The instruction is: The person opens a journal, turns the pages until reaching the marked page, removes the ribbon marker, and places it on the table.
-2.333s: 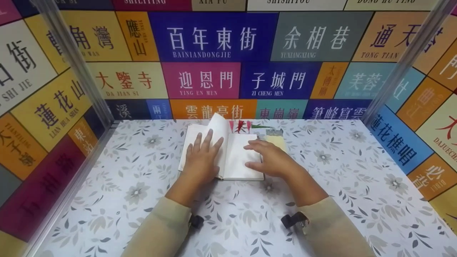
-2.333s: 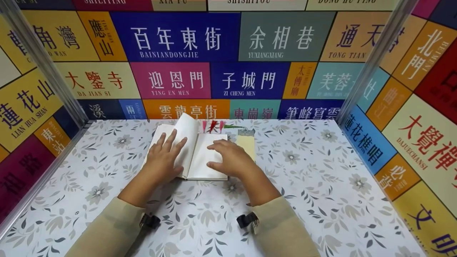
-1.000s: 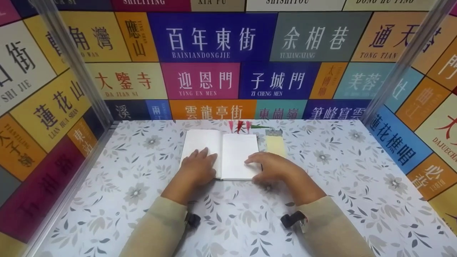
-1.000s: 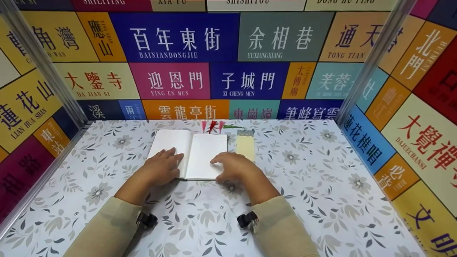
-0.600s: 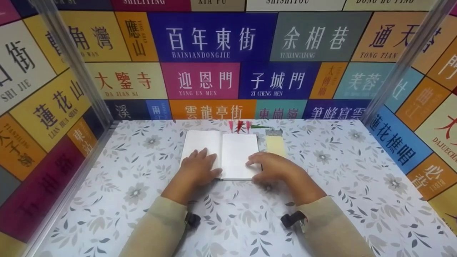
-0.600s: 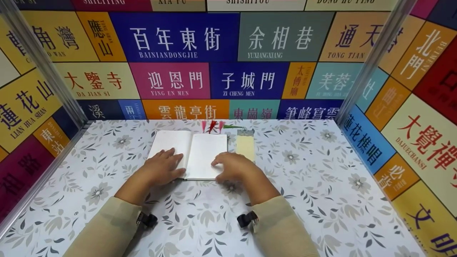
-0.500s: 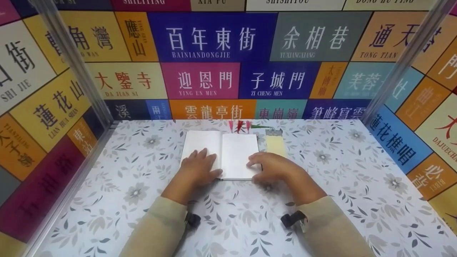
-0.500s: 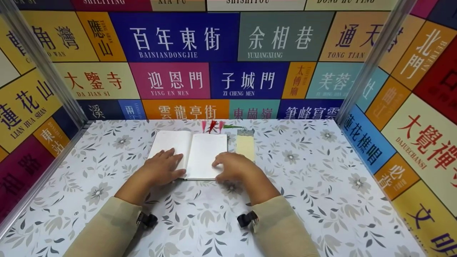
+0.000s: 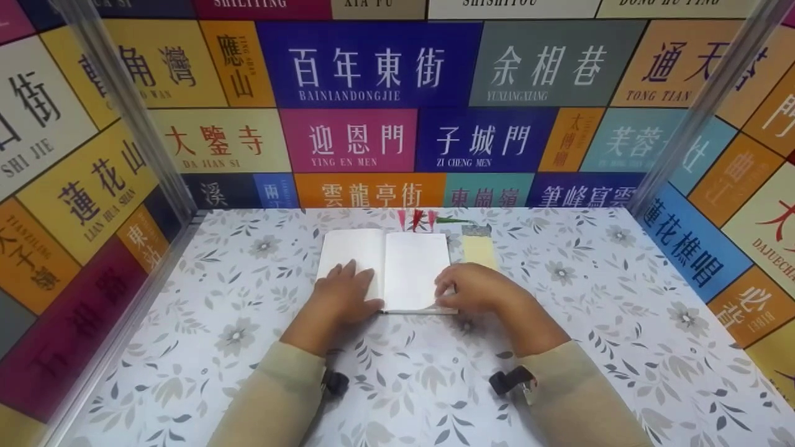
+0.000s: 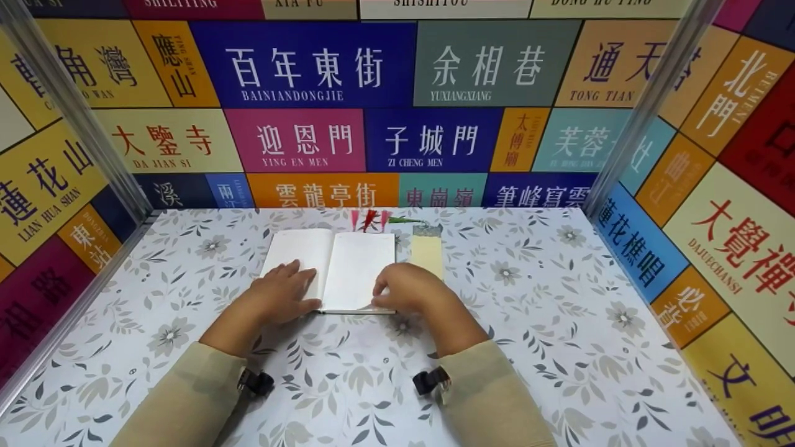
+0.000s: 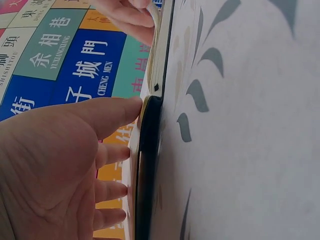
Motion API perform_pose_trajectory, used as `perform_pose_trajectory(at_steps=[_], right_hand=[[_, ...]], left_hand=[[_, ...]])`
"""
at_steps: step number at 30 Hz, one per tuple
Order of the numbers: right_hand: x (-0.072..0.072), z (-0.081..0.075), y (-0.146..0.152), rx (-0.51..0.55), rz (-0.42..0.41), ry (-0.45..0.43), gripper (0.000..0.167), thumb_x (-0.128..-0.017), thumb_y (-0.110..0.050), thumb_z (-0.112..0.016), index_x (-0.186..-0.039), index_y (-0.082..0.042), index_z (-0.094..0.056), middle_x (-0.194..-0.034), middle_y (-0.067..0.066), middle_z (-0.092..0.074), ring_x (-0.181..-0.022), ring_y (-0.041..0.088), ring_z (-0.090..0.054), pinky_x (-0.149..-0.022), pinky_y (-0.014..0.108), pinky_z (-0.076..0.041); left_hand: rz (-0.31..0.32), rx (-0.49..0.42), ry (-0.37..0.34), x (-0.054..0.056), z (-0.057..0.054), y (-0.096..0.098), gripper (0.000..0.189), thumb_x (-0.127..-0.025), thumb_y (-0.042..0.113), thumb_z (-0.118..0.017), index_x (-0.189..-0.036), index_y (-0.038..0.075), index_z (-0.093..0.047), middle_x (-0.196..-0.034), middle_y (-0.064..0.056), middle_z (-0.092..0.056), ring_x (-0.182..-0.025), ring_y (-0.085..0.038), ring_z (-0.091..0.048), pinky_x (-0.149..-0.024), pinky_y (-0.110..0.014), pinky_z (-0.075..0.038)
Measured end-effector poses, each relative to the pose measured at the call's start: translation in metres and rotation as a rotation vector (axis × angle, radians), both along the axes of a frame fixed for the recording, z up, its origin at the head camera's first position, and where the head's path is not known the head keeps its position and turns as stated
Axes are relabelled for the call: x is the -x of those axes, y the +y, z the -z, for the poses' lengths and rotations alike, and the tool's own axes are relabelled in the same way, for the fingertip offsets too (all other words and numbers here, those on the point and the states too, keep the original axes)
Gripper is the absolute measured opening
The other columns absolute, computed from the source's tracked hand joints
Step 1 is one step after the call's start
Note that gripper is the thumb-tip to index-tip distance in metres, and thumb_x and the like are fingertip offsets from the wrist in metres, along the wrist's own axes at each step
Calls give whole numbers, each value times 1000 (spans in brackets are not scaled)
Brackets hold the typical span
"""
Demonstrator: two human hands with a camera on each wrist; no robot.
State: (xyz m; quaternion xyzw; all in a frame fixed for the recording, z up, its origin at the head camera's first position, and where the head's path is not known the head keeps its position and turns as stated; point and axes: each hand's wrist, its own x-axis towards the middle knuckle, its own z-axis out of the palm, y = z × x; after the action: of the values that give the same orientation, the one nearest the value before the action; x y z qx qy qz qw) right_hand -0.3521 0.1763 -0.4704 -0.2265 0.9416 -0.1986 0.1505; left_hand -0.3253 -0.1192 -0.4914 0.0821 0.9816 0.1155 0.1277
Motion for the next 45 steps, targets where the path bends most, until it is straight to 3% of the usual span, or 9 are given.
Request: perform_pose_trajectory(at_steps=[4, 9, 16, 20, 28, 36, 45], right_hand=[[1, -1, 0, 17, -2, 23, 8, -99, -28, -75, -96, -27, -82, -103, -4, -76, -89, 17, -64, -90, 39, -58], [1, -2, 0, 12, 2, 43, 10, -100, -27, -74, -98, -23, -83, -97, -4, -75, -82, 14, -62, -83, 36, -57], [0, -3, -2, 21, 39, 36, 10, -100, -28, -74, -100, -24, -83, -97, -5, -76, -83, 16, -64, -86, 38, -59], [1, -2, -1, 29, 11, 75, 10, -100, -26, -73, -99, -22, -83, -95, -6, -77, -82, 15, -64, -88, 39, -59], [0, -3, -2, 41, 11, 89, 10, -96, -23, -72, -95, -24, -82, -90, -8, -76, -81, 15, -63, -82, 36, -56], [-1, -11, -3, 70, -29, 235, 10, -96, -22, -75, -101, -20, -83, -101, -3, -80, -101, 21, -71, -103, 45, -60], [-9, -19, -9, 100, -71, 397, 14, -102, -17, -72, -111, -18, -83, -111, -1, -80, -109, 21, -74, -105, 42, -61]], left_hand=[[1, 5, -3, 0, 0, 0, 83, -102, 61, -59, -170, 23, -31, -181, -15, -17, -168, -42, -15, -135, -65, -19], [5, 8, 7, 0, 0, 0, 83, -102, 61, -60, -170, 23, -31, -181, -16, -18, -168, -43, -17, -134, -66, -20], [-1, -6, -2, -1, -1, 0, 82, -102, 60, -60, -170, 23, -31, -181, -15, -17, -168, -42, -16, -134, -66, -20], [-11, -24, -18, -1, -1, 1, 82, -102, 58, -61, -170, 23, -31, -181, -13, -17, -168, -40, -16, -135, -64, -20], [-26, -40, -35, -2, -2, 1, 82, -102, 57, -62, -171, 24, -30, -182, -10, -16, -169, -37, -15, -136, -62, -19], [-38, -57, -38, -4, -2, 3, 87, -100, 65, -62, -171, 26, -30, -182, -9, -18, -169, -38, -15, -135, -63, -21], [-16, -23, -1, -5, -3, 5, 98, -95, 76, -60, -171, 24, -28, -181, -14, -16, -168, -42, -14, -135, -65, -19]])
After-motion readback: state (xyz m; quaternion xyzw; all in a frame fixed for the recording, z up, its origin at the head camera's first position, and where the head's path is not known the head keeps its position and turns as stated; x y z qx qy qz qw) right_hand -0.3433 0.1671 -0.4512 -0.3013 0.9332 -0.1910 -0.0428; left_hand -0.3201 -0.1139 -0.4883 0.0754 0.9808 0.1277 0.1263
